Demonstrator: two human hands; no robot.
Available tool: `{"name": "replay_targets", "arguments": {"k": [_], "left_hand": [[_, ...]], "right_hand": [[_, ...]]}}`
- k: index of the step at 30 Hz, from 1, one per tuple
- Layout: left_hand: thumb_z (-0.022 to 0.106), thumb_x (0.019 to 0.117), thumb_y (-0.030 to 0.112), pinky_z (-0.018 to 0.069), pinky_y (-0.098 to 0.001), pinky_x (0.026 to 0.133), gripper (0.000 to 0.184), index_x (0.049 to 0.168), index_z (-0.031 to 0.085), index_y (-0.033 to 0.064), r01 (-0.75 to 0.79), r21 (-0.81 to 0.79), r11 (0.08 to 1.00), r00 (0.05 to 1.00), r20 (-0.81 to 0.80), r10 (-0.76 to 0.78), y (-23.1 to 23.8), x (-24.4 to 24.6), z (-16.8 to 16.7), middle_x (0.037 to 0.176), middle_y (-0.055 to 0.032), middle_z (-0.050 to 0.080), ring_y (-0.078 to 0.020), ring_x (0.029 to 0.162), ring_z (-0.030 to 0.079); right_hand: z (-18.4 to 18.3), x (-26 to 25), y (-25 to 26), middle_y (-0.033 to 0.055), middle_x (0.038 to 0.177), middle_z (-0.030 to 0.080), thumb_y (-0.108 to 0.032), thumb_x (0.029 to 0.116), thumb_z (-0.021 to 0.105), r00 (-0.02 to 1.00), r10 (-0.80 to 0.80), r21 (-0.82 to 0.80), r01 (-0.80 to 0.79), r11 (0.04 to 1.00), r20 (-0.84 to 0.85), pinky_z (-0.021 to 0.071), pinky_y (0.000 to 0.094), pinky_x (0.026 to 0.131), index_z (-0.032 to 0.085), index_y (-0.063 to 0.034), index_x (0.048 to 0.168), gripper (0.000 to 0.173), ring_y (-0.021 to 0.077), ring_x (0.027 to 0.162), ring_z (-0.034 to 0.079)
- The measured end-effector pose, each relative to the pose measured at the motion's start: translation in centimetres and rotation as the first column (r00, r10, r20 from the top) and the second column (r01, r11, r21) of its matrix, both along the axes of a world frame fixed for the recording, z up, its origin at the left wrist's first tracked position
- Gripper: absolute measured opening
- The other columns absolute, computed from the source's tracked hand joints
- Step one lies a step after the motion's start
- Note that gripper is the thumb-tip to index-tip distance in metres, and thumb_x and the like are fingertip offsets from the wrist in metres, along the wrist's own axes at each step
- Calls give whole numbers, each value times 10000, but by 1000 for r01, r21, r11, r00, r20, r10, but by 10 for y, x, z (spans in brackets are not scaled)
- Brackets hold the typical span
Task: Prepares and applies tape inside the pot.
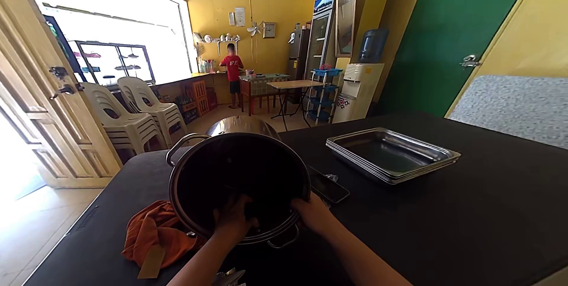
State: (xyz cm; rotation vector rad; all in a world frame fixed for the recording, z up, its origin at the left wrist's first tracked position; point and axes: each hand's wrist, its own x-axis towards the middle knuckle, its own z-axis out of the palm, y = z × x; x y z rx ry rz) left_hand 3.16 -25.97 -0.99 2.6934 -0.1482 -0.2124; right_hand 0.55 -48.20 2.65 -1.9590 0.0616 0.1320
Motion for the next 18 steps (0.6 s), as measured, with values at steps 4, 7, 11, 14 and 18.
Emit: {"name": "replay_targets", "arguments": {"k": [4,7,11,14,18], "left_hand": [[644,966,542,227,-595,1176,597,1467,496,252,-1,0,1000,1000,-2,1,3,3,2,1693,-38,264,-245,1511,331],[688,918,592,229,-595,1174,668,1462,497,256,2,25,1000,1000,1,-2,2,-1,2,1691,-31,265,-246,1510,327],[704,964,429,288,-597,1133,514,1415,545,240,-17,12,1000,999,45,17,-2,-3,4,1655,-51,334,-275,1450,408],[649,1002,427,285,-592,1145,470,1415,559,221,-28,15,999,998,53,27,-1,-1,4,1651,-57,348,-282,1459,404],[710,936,514,243,-588,1169,594,1426,551,218,-12,11,1000,1000,27,12,0,-4,6,1660,-54,333,-266,1478,372]], "right_hand": [[3,-2,4,89,776,621,-144,1039,530,1000,-7,-10,7,1000,-8,539,289,523,504,-79,1347,316,140,540,608],[2,-5,6,111,741,621,-149,1055,532,1000,-10,-28,10,1000,5,545,302,523,501,-67,1358,316,159,525,609],[2,-5,6,113,696,613,-140,1053,520,1000,-20,-21,21,1000,23,539,297,507,518,-53,1312,273,162,505,606],[2,-6,7,117,701,620,-138,1057,512,999,-17,-23,17,1000,29,546,298,508,511,-60,1327,281,166,504,611],[3,-6,6,112,678,614,-137,1063,507,999,-19,-25,19,1000,27,542,292,498,521,-55,1294,245,165,493,608]]}}
